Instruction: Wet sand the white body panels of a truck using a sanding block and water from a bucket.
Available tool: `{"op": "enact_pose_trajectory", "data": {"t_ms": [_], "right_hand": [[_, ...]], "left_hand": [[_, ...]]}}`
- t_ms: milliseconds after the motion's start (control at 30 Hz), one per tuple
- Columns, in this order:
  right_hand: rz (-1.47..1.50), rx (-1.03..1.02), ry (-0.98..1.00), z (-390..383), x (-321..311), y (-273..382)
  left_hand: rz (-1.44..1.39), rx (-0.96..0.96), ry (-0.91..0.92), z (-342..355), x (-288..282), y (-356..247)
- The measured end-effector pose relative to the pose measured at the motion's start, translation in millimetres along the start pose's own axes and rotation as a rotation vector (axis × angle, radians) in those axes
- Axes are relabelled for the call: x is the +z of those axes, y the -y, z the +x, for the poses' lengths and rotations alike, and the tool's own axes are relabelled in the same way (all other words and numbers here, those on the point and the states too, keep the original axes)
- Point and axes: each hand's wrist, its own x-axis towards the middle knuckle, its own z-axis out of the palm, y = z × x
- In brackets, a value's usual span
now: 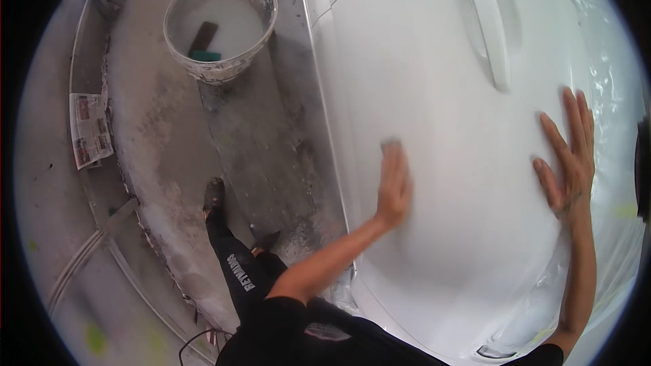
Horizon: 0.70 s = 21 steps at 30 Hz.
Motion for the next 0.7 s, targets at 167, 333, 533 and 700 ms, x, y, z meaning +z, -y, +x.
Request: {"op": "enact_pose_trajectory", "data": {"t_ms": [167, 333, 533, 700], "right_hand": [[0.011, -0.009, 0.038, -0.3, 9.1, 2.9], [0.067, -0.065, 0.048, 6.1, 0.7, -0.9], [0.088, -0.025, 0.08, 10.5, 7.9, 2.0], [0.141, -0.029, 0.052, 11.8, 8.4, 5.4]], "left_hand": [[-0.128, -0.131, -0.232, 190.9, -35.7, 57.9], [-0.152, -0.086, -0.216, 346.3, -76.4, 96.5], [-0.03, 0.0, -0.137, 200.5, -43.7, 85.2], [-0.136, -0.221, -0.183, 389.2, -112.8, 131.9]]}}
